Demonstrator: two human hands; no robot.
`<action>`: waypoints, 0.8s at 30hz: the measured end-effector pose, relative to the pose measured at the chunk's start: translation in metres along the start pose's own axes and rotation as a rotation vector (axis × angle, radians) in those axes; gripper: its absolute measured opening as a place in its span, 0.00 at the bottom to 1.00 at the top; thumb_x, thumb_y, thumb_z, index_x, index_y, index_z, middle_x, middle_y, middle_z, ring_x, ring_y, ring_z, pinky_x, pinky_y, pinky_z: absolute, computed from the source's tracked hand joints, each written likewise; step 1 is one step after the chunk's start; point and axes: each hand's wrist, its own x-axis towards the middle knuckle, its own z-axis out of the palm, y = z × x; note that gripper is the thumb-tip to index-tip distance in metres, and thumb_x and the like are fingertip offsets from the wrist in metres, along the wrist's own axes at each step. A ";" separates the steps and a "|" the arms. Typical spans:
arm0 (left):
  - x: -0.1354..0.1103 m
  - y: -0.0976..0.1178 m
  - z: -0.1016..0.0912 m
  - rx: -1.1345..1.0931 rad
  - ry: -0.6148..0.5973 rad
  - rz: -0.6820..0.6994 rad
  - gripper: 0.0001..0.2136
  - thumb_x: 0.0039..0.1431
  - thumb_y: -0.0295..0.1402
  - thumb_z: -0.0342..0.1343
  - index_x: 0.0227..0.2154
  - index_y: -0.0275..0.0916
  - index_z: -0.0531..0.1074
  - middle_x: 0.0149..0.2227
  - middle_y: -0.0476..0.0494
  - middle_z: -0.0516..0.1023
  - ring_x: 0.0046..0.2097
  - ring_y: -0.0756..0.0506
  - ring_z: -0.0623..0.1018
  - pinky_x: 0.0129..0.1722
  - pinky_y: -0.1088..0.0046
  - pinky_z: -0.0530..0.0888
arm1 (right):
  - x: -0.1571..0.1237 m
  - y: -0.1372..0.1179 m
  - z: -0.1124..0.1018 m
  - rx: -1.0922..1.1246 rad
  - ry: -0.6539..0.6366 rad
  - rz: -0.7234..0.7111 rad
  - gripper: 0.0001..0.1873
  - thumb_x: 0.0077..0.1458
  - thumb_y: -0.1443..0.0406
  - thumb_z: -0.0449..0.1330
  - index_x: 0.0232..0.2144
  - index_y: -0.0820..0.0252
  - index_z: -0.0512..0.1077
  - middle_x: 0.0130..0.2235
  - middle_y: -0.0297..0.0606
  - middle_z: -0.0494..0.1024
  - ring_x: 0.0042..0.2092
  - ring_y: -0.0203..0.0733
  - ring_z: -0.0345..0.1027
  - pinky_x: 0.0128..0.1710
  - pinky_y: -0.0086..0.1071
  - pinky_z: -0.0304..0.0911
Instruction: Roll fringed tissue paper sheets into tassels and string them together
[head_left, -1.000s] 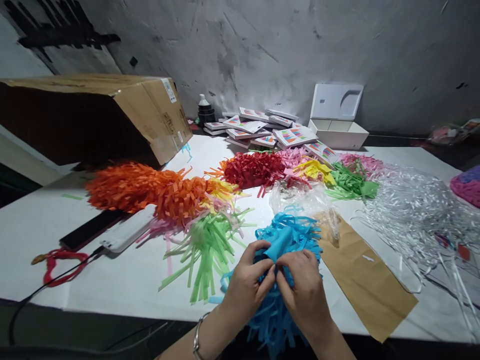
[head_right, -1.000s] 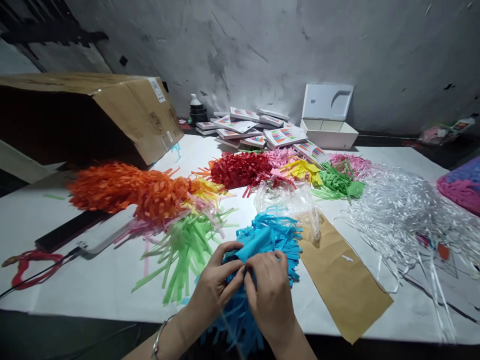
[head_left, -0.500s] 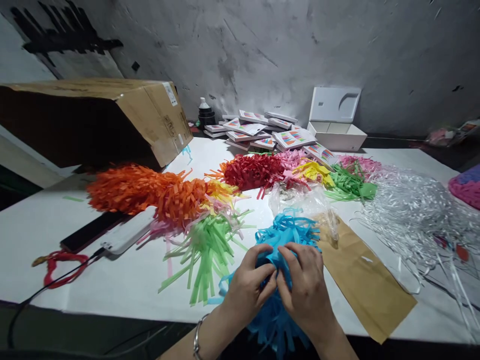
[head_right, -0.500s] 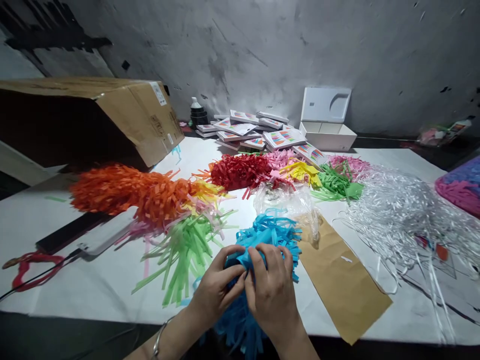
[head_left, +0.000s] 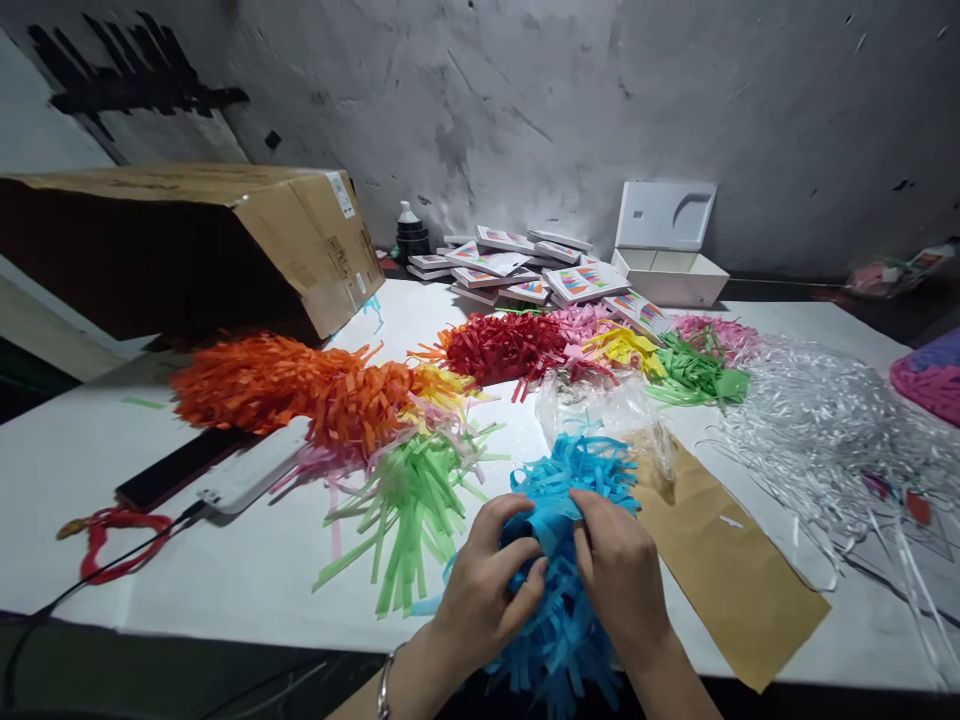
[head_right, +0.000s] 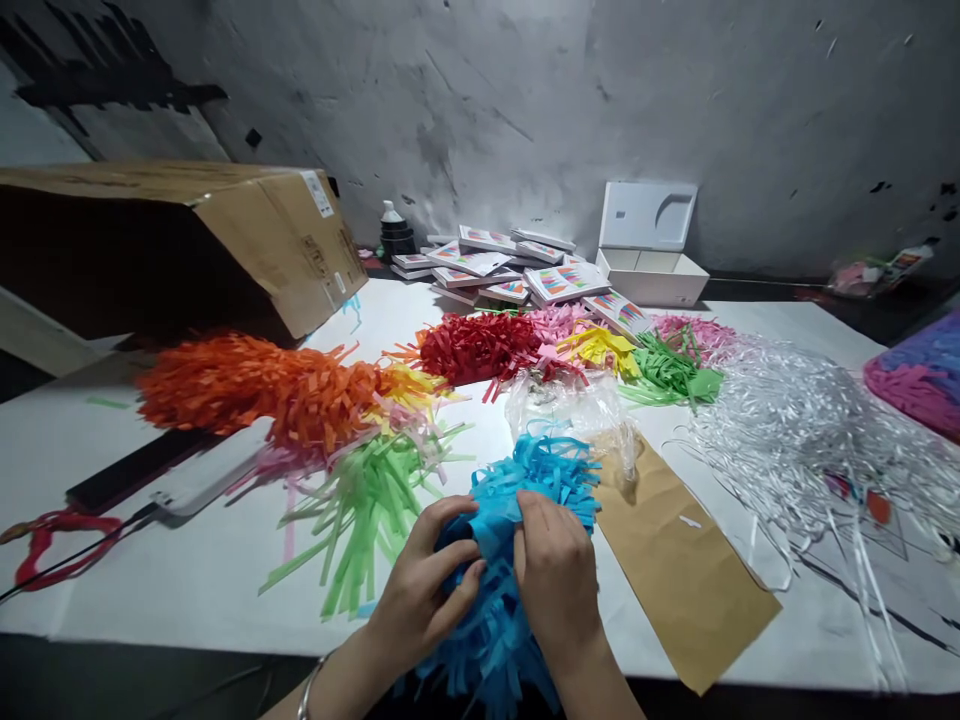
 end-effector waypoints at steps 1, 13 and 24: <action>-0.001 0.000 0.002 0.010 0.019 -0.023 0.03 0.63 0.25 0.56 0.35 0.39 0.71 0.52 0.36 0.68 0.56 0.38 0.70 0.55 0.56 0.73 | -0.001 -0.001 0.000 0.005 0.000 -0.002 0.16 0.63 0.74 0.49 0.44 0.65 0.75 0.39 0.42 0.83 0.38 0.45 0.78 0.38 0.36 0.69; -0.007 -0.007 0.010 0.219 0.247 0.110 0.12 0.64 0.19 0.51 0.45 0.40 0.71 0.41 0.44 0.81 0.45 0.41 0.73 0.49 0.60 0.68 | -0.012 -0.002 0.001 -0.023 0.082 -0.036 0.15 0.65 0.74 0.50 0.45 0.66 0.74 0.39 0.42 0.83 0.37 0.45 0.79 0.37 0.35 0.71; -0.030 -0.003 0.016 0.171 0.165 0.197 0.12 0.70 0.24 0.47 0.42 0.40 0.76 0.37 0.43 0.83 0.40 0.44 0.76 0.44 0.65 0.71 | -0.052 -0.001 0.008 0.052 0.090 0.010 0.23 0.60 0.76 0.51 0.56 0.65 0.67 0.48 0.48 0.77 0.51 0.50 0.69 0.51 0.46 0.65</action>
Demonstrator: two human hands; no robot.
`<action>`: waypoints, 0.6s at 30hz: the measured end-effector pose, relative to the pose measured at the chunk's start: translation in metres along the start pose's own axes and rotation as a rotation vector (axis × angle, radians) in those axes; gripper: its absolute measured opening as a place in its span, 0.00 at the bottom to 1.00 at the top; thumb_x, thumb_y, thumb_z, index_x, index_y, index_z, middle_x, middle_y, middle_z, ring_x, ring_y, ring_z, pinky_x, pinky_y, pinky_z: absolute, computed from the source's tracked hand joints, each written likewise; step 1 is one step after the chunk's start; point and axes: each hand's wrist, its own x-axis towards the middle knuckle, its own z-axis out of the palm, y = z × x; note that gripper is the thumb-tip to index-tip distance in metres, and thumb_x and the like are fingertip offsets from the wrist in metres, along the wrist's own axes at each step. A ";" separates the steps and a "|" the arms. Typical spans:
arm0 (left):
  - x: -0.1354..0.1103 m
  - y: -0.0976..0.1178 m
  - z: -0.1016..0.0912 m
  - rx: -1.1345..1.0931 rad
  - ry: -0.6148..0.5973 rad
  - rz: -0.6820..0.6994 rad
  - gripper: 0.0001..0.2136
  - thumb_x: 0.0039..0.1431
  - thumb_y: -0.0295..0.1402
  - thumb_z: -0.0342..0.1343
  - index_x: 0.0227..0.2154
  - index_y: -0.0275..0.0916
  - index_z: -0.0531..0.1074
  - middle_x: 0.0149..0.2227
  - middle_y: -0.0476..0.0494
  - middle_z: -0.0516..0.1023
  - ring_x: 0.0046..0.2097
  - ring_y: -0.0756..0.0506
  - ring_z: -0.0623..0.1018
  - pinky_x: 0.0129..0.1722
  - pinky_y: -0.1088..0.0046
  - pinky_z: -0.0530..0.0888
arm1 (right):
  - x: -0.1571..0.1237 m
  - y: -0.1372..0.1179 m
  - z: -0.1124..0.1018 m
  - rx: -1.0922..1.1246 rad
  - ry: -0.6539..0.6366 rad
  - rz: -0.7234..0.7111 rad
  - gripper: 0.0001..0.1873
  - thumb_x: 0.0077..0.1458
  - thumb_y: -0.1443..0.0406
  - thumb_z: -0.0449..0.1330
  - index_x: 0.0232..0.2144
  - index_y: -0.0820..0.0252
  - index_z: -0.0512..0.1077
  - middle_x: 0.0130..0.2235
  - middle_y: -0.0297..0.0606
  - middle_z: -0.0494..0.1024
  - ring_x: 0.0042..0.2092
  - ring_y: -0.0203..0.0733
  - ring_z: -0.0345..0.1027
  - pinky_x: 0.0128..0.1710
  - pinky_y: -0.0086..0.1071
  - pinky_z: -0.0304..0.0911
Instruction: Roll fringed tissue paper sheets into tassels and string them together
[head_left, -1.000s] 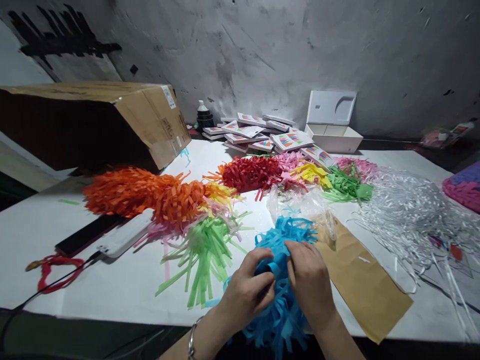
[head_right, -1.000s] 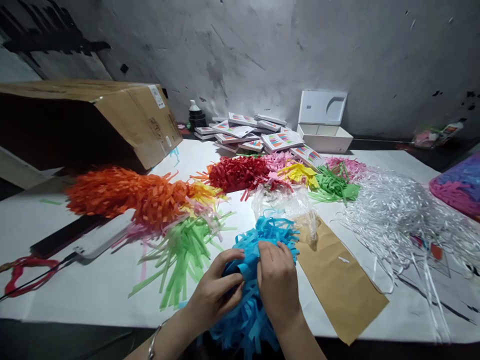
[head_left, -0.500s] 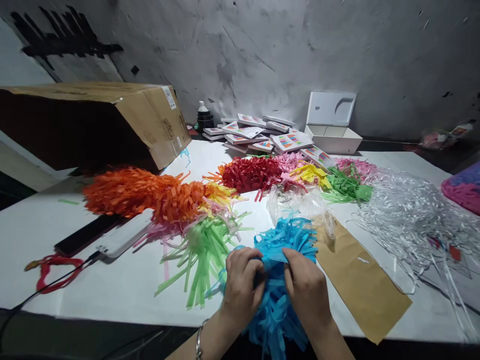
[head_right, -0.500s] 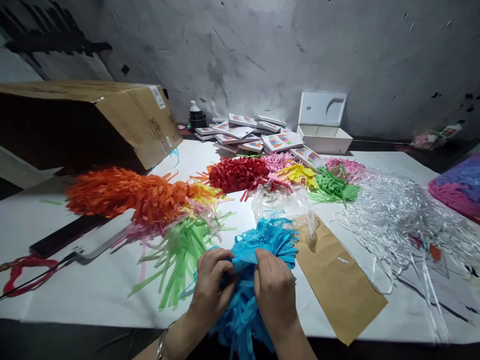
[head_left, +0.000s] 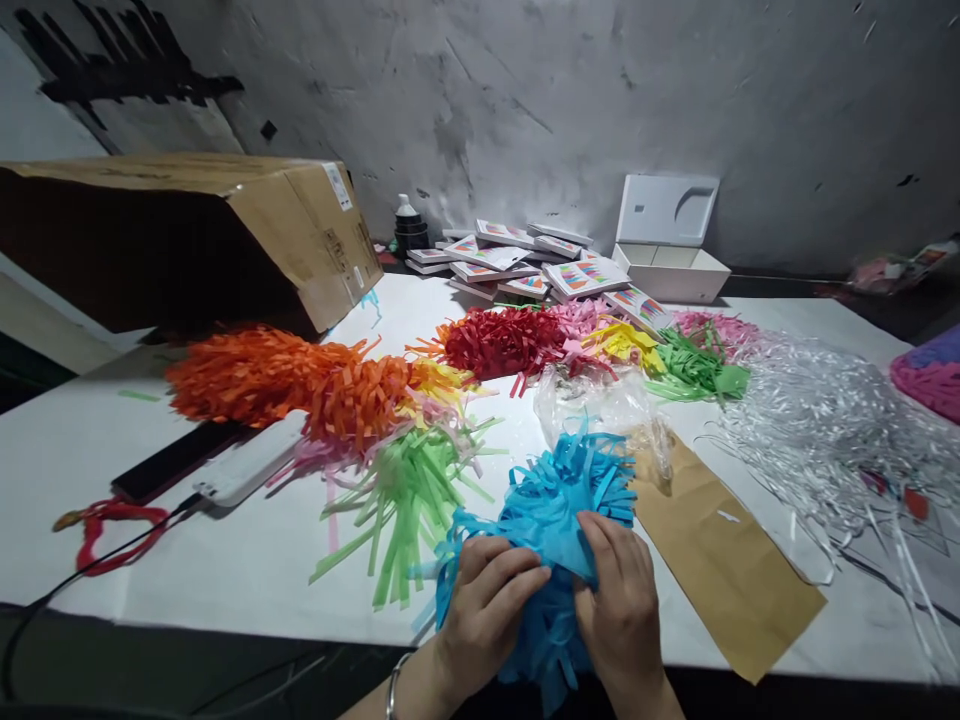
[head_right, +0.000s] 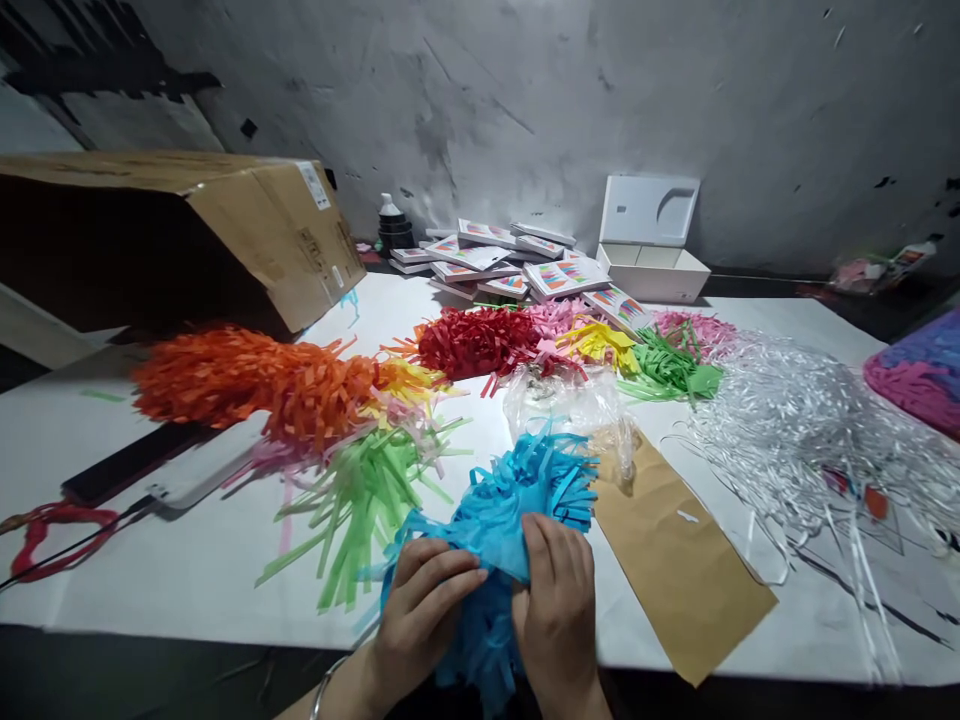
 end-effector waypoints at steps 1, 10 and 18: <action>-0.001 0.001 0.001 0.000 -0.013 -0.009 0.13 0.69 0.23 0.47 0.43 0.41 0.76 0.38 0.44 0.83 0.40 0.44 0.75 0.44 0.65 0.71 | -0.003 0.001 0.000 -0.007 -0.011 0.015 0.24 0.59 0.76 0.50 0.57 0.64 0.66 0.48 0.47 0.76 0.50 0.50 0.69 0.51 0.46 0.64; 0.003 0.012 0.007 0.034 -0.062 -0.113 0.08 0.64 0.25 0.55 0.45 0.39 0.73 0.40 0.41 0.80 0.43 0.41 0.74 0.46 0.61 0.70 | -0.007 -0.004 0.002 -0.070 -0.095 0.093 0.30 0.53 0.78 0.50 0.59 0.64 0.63 0.42 0.45 0.75 0.46 0.51 0.68 0.51 0.48 0.60; 0.014 0.006 0.008 0.094 -0.081 -0.136 0.14 0.64 0.22 0.51 0.46 0.42 0.75 0.38 0.43 0.76 0.41 0.41 0.73 0.45 0.60 0.66 | 0.045 0.005 0.009 -0.184 -0.193 0.131 0.24 0.48 0.80 0.53 0.48 0.65 0.73 0.35 0.40 0.77 0.38 0.48 0.68 0.49 0.47 0.55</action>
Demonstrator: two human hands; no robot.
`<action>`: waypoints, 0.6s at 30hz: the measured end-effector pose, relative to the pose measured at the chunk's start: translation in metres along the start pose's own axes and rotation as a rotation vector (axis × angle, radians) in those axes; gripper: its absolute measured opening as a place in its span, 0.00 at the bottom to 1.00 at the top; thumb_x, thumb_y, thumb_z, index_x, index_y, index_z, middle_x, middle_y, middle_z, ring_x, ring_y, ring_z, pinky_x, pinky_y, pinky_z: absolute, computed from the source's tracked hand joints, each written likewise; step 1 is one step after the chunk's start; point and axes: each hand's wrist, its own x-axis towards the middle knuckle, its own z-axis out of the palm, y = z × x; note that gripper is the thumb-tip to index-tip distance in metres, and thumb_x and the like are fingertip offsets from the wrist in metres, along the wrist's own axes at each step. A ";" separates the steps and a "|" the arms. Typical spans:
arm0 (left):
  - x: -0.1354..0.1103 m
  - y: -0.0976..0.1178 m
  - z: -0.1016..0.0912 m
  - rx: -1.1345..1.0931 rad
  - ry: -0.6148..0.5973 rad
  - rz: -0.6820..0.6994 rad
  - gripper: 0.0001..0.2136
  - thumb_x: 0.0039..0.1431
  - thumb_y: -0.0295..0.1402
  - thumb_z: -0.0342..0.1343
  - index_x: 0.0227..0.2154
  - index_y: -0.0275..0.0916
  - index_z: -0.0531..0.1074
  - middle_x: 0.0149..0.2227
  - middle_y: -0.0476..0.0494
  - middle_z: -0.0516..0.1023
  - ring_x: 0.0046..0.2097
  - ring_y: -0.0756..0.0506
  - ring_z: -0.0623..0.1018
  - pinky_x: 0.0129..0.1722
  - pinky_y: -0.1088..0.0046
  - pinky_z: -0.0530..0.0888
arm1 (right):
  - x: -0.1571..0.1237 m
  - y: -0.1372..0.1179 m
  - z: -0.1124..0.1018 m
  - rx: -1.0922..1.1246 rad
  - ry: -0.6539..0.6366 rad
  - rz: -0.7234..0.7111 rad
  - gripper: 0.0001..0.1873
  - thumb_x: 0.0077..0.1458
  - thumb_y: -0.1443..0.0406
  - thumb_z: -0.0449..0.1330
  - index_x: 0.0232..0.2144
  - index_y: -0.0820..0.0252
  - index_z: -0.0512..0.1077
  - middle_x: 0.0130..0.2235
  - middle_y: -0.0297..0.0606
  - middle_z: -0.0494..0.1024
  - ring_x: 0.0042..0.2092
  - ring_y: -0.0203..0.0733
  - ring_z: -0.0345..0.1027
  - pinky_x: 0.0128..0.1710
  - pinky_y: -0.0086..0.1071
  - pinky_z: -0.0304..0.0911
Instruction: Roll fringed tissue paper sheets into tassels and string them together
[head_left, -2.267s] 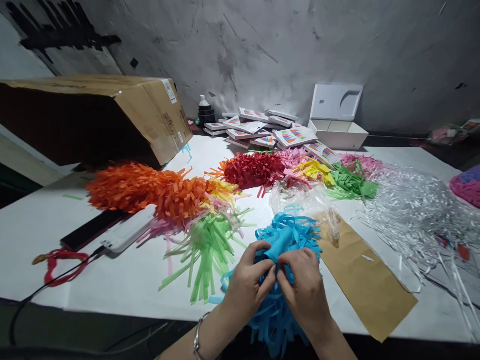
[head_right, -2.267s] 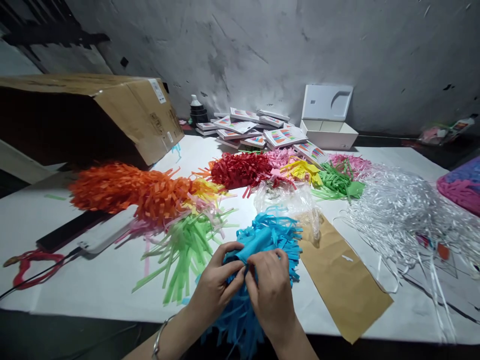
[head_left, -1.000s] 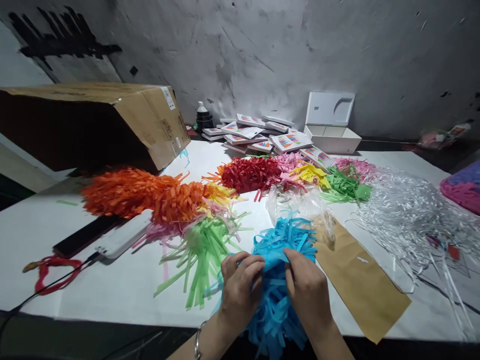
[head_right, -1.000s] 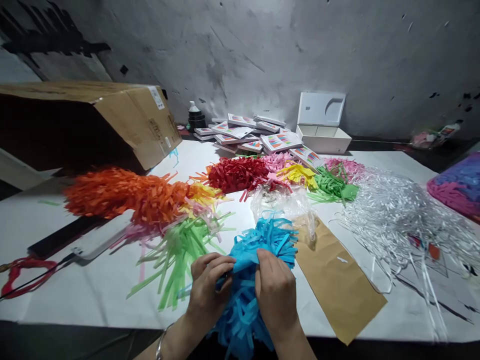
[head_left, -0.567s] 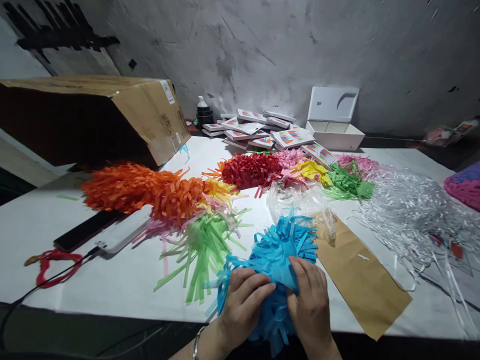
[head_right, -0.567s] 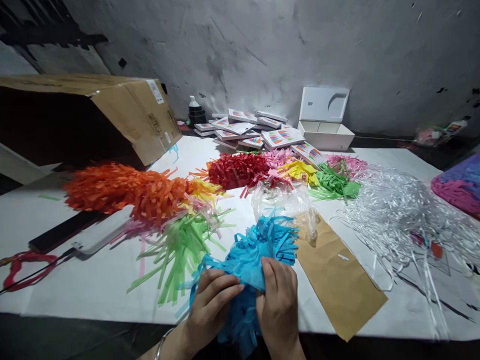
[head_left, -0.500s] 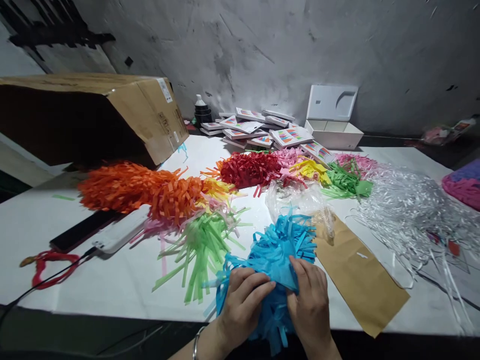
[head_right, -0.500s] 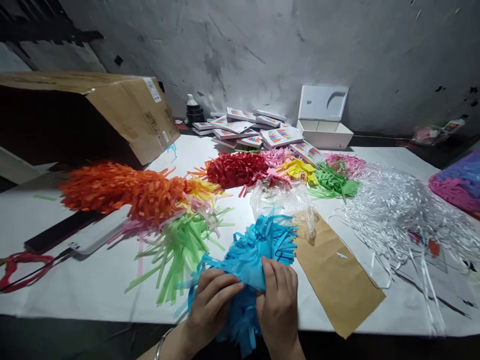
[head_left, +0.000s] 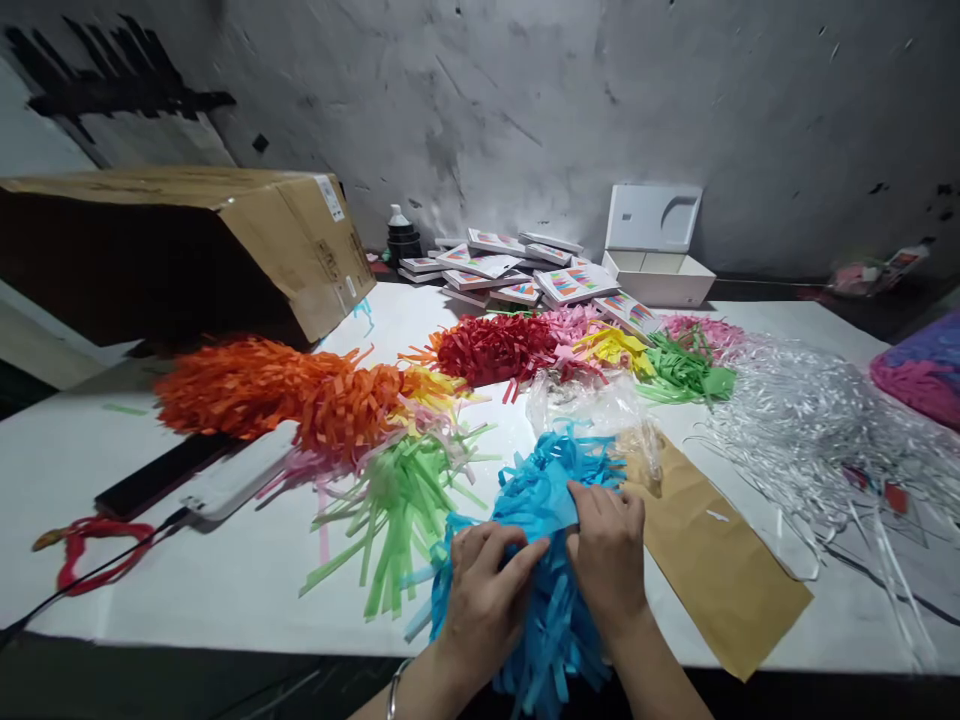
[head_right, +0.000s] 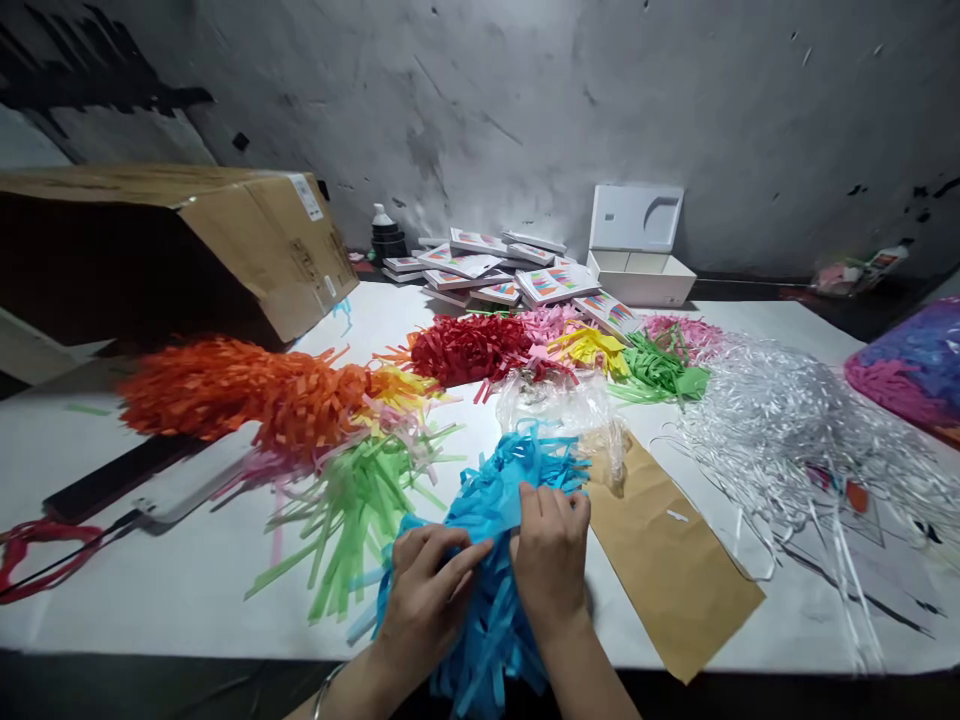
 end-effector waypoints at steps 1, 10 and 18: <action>0.001 0.000 -0.001 0.002 0.006 0.001 0.14 0.64 0.22 0.51 0.45 0.43 0.76 0.39 0.43 0.75 0.42 0.41 0.72 0.46 0.60 0.66 | 0.007 0.001 -0.002 -0.012 0.015 -0.008 0.24 0.47 0.80 0.53 0.46 0.65 0.73 0.34 0.39 0.77 0.38 0.48 0.68 0.49 0.46 0.55; 0.012 0.001 -0.002 0.121 -0.084 -0.109 0.14 0.53 0.22 0.54 0.42 0.39 0.75 0.49 0.36 0.74 0.51 0.33 0.70 0.53 0.48 0.64 | 0.033 -0.016 -0.001 -0.061 0.005 -0.110 0.17 0.48 0.79 0.55 0.38 0.61 0.75 0.30 0.37 0.76 0.34 0.46 0.68 0.47 0.43 0.51; 0.029 -0.015 -0.050 -0.150 0.061 -0.022 0.17 0.59 0.21 0.55 0.46 0.48 0.77 0.55 0.40 0.68 0.57 0.35 0.68 0.56 0.51 0.68 | 0.078 0.037 -0.028 -0.099 0.052 0.049 0.16 0.51 0.77 0.54 0.37 0.61 0.77 0.33 0.41 0.81 0.36 0.47 0.72 0.46 0.40 0.52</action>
